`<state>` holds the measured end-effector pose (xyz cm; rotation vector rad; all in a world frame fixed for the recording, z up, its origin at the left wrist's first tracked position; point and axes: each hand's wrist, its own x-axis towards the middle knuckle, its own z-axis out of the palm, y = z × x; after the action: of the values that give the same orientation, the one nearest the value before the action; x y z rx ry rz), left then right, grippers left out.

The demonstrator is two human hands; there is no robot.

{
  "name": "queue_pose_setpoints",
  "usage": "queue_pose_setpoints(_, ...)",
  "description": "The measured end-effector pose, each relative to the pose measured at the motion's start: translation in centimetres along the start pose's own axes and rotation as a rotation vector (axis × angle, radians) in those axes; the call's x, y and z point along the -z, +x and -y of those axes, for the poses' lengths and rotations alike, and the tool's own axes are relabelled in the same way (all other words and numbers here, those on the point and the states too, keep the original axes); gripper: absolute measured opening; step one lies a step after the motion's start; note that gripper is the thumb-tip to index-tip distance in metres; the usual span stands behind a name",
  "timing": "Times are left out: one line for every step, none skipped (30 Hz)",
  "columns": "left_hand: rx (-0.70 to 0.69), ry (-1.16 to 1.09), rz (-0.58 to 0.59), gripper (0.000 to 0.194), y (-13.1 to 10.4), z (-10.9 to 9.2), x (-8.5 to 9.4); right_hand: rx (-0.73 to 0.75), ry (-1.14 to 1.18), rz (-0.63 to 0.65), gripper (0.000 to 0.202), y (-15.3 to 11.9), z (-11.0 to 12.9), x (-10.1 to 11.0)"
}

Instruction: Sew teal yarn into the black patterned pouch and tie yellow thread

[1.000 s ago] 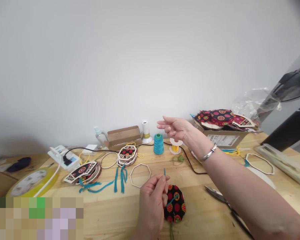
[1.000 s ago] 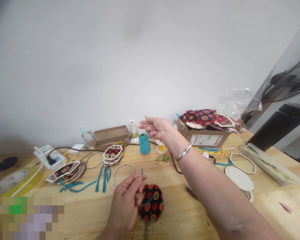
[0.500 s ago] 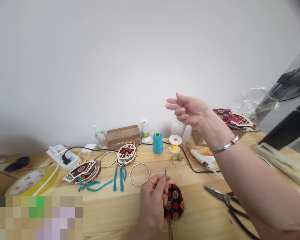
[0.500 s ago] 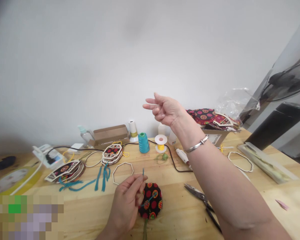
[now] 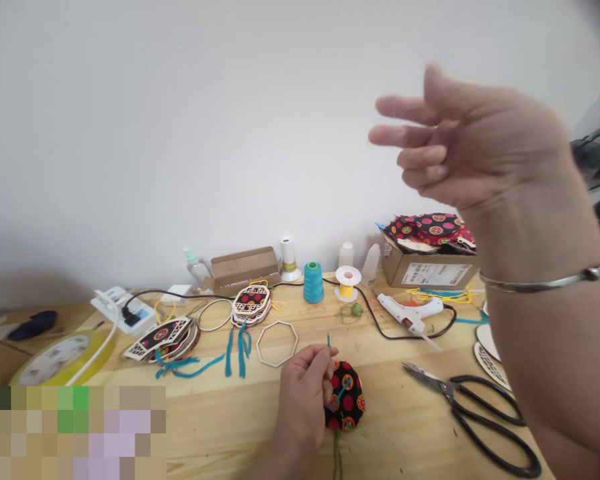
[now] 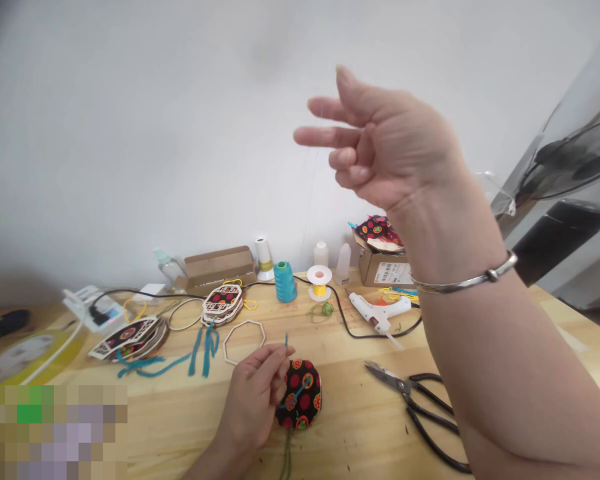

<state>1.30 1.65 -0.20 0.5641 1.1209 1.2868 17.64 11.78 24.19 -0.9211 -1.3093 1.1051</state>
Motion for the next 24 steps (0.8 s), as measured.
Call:
queue_pose_setpoints(0.004,0.001,0.000,0.024,0.0,0.0,0.0,0.051,0.004,-0.017,0.032,-0.1,0.4,0.1)
queue_pose_setpoints(0.007,0.001,0.002,0.024,0.0,0.1,-0.1,0.098,0.000,-0.022,0.030,0.0,0.6,0.2)
queue_pose_setpoints(0.011,0.000,0.005,0.023,0.0,0.1,-0.1,0.138,-0.018,-0.019,0.027,0.2,0.6,0.2)
queue_pose_setpoints(0.018,-0.002,0.011,0.023,0.0,0.1,-0.1,0.158,-0.058,-0.005,0.027,0.6,0.3,0.2)
queue_pose_setpoints(0.026,-0.006,0.018,0.022,0.0,0.1,-0.1,0.152,-0.123,0.023,0.027,1.0,-0.4,0.2)
queue_pose_setpoints(0.037,-0.010,0.024,0.021,-0.1,0.1,-0.2,0.125,-0.220,0.064,0.029,1.5,-1.3,0.2)
queue_pose_setpoints(0.047,-0.015,0.030,0.021,-0.1,0.0,-0.2,0.084,-0.346,0.126,0.030,1.8,-2.4,0.1)
queue_pose_setpoints(0.056,-0.021,0.034,0.021,-0.2,0.0,-0.2,0.039,-0.507,0.201,0.030,1.9,-3.8,0.1)
queue_pose_setpoints(0.062,-0.026,0.034,0.021,-0.2,-0.1,-0.2,-0.013,-0.701,0.299,0.026,1.8,-5.3,0.1)
queue_pose_setpoints(0.064,-0.032,0.032,0.021,-0.2,-0.2,-0.2,-0.055,-0.918,0.414,0.020,1.4,-6.9,0.2)
queue_pose_setpoints(0.069,-0.038,0.030,0.022,-0.2,-0.3,-0.2,-0.089,-1.151,0.476,0.014,0.6,-8.4,0.5)
queue_pose_setpoints(0.075,-0.043,0.026,0.023,-0.2,-0.4,-0.2,-0.075,-1.378,0.495,0.010,-0.4,-9.7,1.0)
queue_pose_setpoints(0.081,-0.046,0.023,0.023,-0.2,-0.5,-0.2,-0.038,-1.552,0.484,0.007,-1.6,-10.9,1.6)
queue_pose_setpoints(0.087,-0.048,0.021,0.024,-0.1,-0.5,-0.2,-0.024,-1.679,0.457,0.008,-3.1,-11.8,2.4)
queue_pose_setpoints(0.090,-0.048,0.022,0.024,-0.1,-0.6,-0.2,-0.042,-1.763,0.445,0.010,-4.6,-12.6,3.3)
queue_pose_setpoints(0.093,-0.048,0.025,0.024,0.0,-0.6,-0.2,-0.074,-1.790,0.431,0.012,-6.3,-13.2,4.3)
queue_pose_setpoints(0.095,-0.049,0.027,0.024,0.0,-0.5,-0.1,-0.103,-1.793,0.444,0.015,-8.0,-13.8,5.4)
queue_pose_setpoints(0.098,-0.051,0.030,0.024,0.0,-0.5,-0.1,-0.174,-1.789,0.417,0.019,-9.8,-14.3,6.6)
queue_pose_setpoints(0.101,-0.053,0.032,0.023,0.1,-0.5,-0.1,-0.195,-1.757,0.416,0.022,-11.5,-14.8,7.7)
queue_pose_setpoints(0.102,-0.054,0.032,0.023,0.1,-0.5,0.0,-0.210,-1.702,0.419,0.021,-13.2,-15.4,8.9)
queue_pose_setpoints(0.102,-0.054,0.032,0.023,0.1,-0.4,0.0,-0.250,-1.663,0.419,0.021,-14.9,-16.1,10.1)
queue_pose_setpoints(0.103,-0.053,0.033,0.023,0.1,-0.4,0.0,-0.261,-1.632,0.406,0.021,-16.6,-16.9,11.2)
queue_pose_setpoints(0.105,-0.052,0.034,0.023,0.0,-0.4,0.1,-0.236,-1.602,0.407,0.022,-18.1,-17.7,12.1)
queue_pose_setpoints(0.110,-0.051,0.036,0.023,0.0,-0.4,0.1,-0.196,-1.574,0.402,0.023,-19.4,-18.6,13.0)
